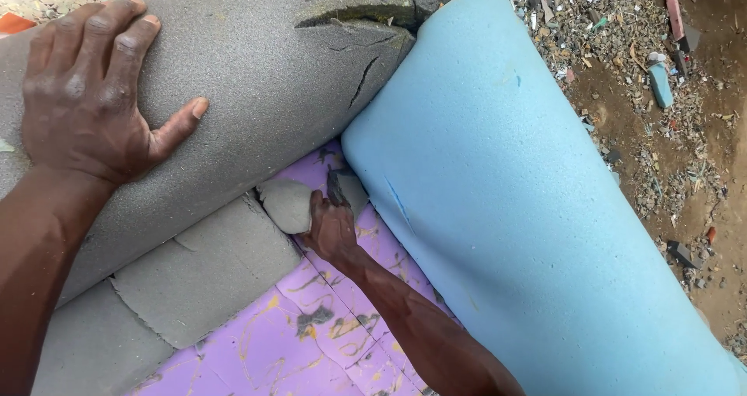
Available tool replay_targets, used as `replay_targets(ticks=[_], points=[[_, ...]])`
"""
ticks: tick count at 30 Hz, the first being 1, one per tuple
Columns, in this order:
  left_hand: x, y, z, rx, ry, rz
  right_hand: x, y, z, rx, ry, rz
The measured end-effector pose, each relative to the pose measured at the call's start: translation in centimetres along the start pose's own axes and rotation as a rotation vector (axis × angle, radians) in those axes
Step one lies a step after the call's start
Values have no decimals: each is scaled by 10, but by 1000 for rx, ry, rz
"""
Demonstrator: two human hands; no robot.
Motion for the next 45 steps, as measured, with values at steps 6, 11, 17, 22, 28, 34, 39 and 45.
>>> replay_targets(ticks=[6, 11, 17, 22, 28, 34, 39, 45], points=[[1, -3, 0, 22, -13, -10, 84, -37, -50, -48, -91, -69], [0, -2, 0, 1, -13, -13, 201, -10, -83, -279, 80, -322], [6, -2, -1, 28, -3, 2, 274, 38, -59, -102, -72, -416], [7, -1, -1, 8, -4, 0, 182, -18, -39, -160, 48, -492], [-1, -3, 1, 16, -4, 0, 47, -33, 14, 71, -136, -63], [-2, 0, 1, 65, -34, -16, -6, -3, 38, 506, -287, -39], [-4, -2, -4, 92, -57, -36, -28, 42, 64, 447, -380, -31], [-4, -3, -2, 104, -44, -26, -54, 62, 44, 927, -66, -126]])
Point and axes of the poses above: each hand's wrist, its own x-axis away from the middle knuckle, its own y-axis out of the palm, z = x × y, the point moved 9 cm from there along -x, towards the middle knuckle, and after that the axes turned 3 degrees about -x, right-handed, at the moved point
